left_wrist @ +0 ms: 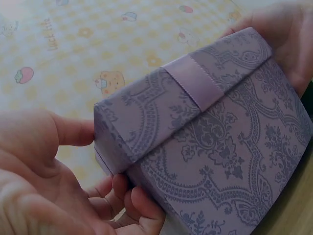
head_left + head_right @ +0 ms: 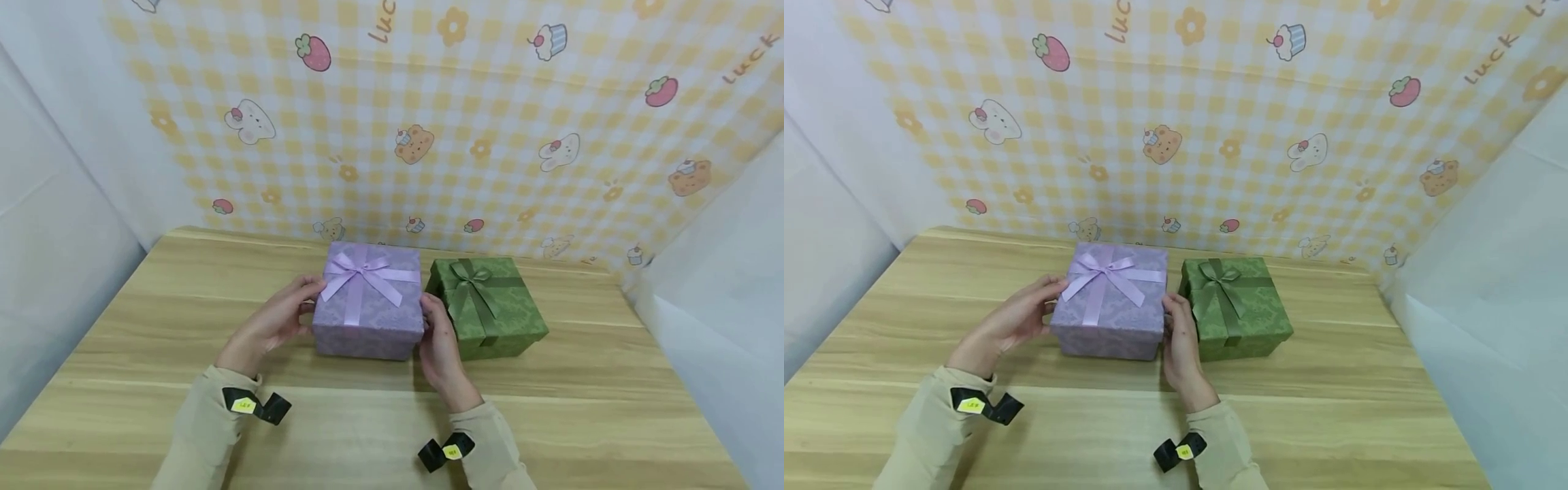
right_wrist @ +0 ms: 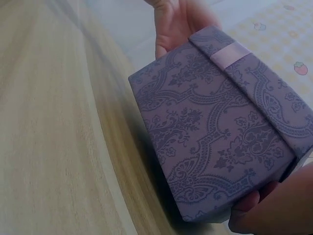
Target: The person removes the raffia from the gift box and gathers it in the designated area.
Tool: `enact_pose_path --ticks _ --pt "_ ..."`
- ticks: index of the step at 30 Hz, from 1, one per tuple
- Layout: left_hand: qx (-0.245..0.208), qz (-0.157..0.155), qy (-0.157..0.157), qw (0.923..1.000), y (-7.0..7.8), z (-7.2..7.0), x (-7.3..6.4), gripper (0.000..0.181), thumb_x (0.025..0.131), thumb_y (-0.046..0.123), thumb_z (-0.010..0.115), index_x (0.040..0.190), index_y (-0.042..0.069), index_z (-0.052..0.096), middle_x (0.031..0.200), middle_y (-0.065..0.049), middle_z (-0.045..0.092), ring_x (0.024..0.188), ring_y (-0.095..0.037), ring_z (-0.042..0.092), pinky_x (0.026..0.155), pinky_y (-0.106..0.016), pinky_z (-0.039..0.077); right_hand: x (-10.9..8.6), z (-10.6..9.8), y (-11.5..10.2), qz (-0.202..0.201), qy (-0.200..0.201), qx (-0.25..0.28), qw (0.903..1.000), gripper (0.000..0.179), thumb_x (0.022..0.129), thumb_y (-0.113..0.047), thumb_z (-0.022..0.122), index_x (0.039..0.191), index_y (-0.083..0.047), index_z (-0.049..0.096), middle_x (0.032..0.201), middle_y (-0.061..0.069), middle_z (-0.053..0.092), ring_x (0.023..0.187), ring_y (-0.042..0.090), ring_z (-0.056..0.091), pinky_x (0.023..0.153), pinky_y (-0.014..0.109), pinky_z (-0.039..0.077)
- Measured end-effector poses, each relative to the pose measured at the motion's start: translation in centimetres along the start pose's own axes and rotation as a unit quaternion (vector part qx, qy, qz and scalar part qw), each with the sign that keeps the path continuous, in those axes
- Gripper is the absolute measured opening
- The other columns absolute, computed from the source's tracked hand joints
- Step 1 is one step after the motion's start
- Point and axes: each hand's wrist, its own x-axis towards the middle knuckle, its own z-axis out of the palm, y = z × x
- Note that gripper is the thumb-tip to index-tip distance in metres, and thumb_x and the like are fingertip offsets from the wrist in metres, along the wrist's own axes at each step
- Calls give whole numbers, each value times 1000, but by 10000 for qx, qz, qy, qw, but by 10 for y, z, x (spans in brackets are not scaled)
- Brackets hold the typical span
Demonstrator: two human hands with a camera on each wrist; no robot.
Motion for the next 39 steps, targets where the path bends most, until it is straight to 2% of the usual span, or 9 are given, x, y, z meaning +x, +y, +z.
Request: enact_pose_path --ticks 3,6,14,18,27,39 --pt "68 -27 47 10000 0 0 0 27 98 25 45 115 5 39 103 -8 43 94 -18 46 72 -35 48 -1 0 1 -47 -7 -33 10000 10 97 -22 43 99 -18 52 100 -2 50 98 13 42 89 31 26" --pt "5 -53 43 10000 -1 -2 0 29 98 26 46 114 2 41 102 -7 45 93 -18 47 73 -36 48 -1 1 1 -47 -8 -65 10000 10 96 -23 43 100 -18 51 101 -2 49 97 13 43 88 31 27" --pt "-149 -69 16 9999 -3 -4 4 20 97 28 48 106 10 47 102 -5 47 96 -18 47 76 -38 47 0 0 0 -62 -63 -233 9997 13 97 -24 41 105 -17 49 104 1 48 97 15 43 87 32 29" --pt "-207 -70 37 9998 -4 -5 4 15 97 27 48 106 14 47 104 -5 45 97 -19 46 75 -38 47 -1 0 0 59 -93 -295 9995 15 96 -27 42 107 -18 48 106 1 47 96 15 44 83 33 31" --pt "-115 -72 -5 9999 -3 -6 5 23 98 29 48 112 12 44 110 -7 42 100 -21 45 75 -36 46 0 -1 0 270 -15 -328 9991 17 94 -31 45 108 -22 46 104 1 46 88 16 44 69 31 31" --pt "-177 -84 18 9998 -4 -6 8 24 97 30 49 112 12 43 112 -8 41 102 -22 44 76 -37 47 2 -1 2 214 -13 -525 9984 28 92 -35 48 115 -19 44 105 3 45 90 17 47 72 32 35"
